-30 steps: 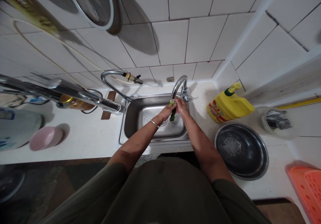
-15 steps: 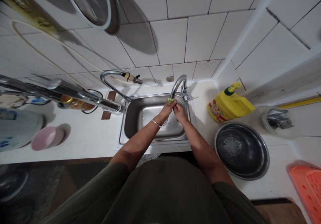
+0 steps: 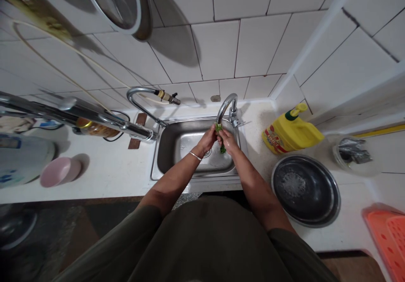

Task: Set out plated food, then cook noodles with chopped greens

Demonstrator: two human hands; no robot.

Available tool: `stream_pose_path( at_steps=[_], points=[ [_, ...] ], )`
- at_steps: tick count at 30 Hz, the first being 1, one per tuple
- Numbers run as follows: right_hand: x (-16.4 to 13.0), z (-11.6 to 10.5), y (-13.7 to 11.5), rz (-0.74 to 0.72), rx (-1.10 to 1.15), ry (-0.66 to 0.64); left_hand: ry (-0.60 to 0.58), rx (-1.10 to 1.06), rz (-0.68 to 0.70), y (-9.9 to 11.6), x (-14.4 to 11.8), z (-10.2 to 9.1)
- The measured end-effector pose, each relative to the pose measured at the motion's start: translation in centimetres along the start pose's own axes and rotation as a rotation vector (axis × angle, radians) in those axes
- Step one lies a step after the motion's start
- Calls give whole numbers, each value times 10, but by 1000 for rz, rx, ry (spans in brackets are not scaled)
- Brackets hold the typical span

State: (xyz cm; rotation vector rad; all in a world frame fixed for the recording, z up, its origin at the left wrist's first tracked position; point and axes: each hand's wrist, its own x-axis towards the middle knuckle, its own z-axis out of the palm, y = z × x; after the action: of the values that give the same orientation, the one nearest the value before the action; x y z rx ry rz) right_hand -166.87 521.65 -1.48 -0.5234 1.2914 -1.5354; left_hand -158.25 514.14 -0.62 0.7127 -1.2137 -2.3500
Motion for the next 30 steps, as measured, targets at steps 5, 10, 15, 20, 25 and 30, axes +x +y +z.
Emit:
stream_pose_path(
  at_steps=[5,10,15,20,25,30],
  points=[
    [8,-2,-14,125,44,-82,27,77,-26,8,1,4],
    [10,-6,-12,67,-4,-185,169,19,45,32,20,18],
    [2,-9,5,54,-40,-180,297,-42,178,58,31,18],
    [-4,-21,35,66,-176,-171,361,-46,188,75,31,6],
    [-12,-30,69,8,-425,-89,370,-54,256,91,31,-3],
    [-18,-38,95,147,-810,50,339,-49,365,111,22,-8]
  ],
)
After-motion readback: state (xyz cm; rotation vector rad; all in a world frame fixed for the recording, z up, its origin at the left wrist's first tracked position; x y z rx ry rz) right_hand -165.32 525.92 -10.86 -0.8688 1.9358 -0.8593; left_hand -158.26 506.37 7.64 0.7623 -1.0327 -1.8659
